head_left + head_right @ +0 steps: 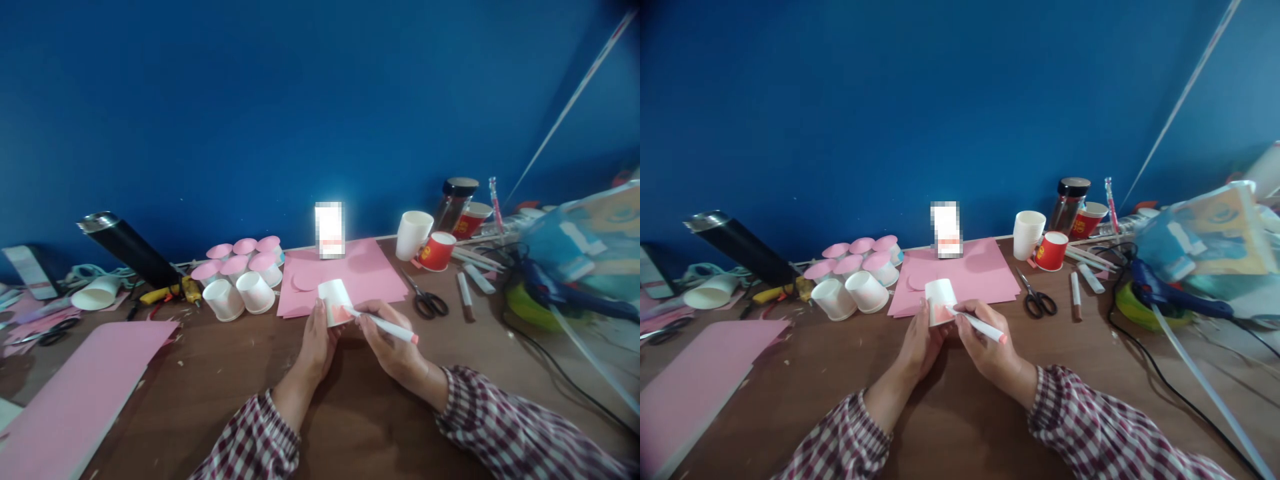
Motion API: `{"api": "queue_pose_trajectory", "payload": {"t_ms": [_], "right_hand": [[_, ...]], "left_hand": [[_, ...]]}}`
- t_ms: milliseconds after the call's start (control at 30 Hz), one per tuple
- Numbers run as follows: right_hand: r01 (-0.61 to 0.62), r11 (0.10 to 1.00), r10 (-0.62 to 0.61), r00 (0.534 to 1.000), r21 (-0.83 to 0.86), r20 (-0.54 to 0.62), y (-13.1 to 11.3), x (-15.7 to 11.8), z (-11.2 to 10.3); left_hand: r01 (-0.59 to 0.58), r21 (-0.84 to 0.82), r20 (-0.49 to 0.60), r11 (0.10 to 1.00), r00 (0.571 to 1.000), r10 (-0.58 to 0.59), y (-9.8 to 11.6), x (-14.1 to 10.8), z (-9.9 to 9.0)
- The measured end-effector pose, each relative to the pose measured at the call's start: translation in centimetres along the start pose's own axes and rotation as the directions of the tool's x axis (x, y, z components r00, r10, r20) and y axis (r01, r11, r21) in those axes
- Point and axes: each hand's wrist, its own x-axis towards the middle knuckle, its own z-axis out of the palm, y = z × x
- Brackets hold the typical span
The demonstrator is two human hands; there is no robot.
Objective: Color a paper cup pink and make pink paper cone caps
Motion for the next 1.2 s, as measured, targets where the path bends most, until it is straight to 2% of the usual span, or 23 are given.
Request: {"api": "queue_pose_trajectory", "payload": {"t_ms": [200,400,567,767,933,1100,1200], "right_hand": [[0.01,1.0,-0.01,0.999,0.001,0.031,-0.14,0.03,0.06],[-0.001,1.0,0.0,0.999,-0.03,-0.032,-0.33,0.14,-0.02],[0.017,0.999,-0.016,0.999,-0.032,0.029,-0.15,0.07,-0.01],[0.0,0.998,-0.003,0.998,-0.062,-0.058,-0.18,0.17,0.01],[0.004,0.999,-0.004,1.0,-0.043,-0.004,-0.15,0.1,0.03],[-0.017,0.997,0.011,0.998,-0.079,-0.068,-0.22,0.25,0.06],[-0.021,0.996,0.016,0.998,-0.082,-0.067,-0.22,0.27,0.06]], "left_hand": [[-0.003,-0.016,0.029,1.0,1.0,0.003,-0.16,-0.02,-0.03],[-0.028,-0.011,0.023,1.0,0.999,0.029,-0.32,0.09,-0.11],[-0.015,-0.008,0.044,1.0,0.999,0.016,-0.54,0.18,-0.31],[-0.02,-0.022,0.056,1.0,0.998,0.021,-0.63,0.26,-0.43],[-0.029,-0.011,0.038,1.0,0.999,0.03,-0.83,0.27,-0.55],[-0.041,0.01,0.067,0.999,0.997,0.04,-0.89,0.25,-0.54],[-0.047,0.001,0.058,0.999,0.997,0.047,-0.93,0.23,-0.56]]}}
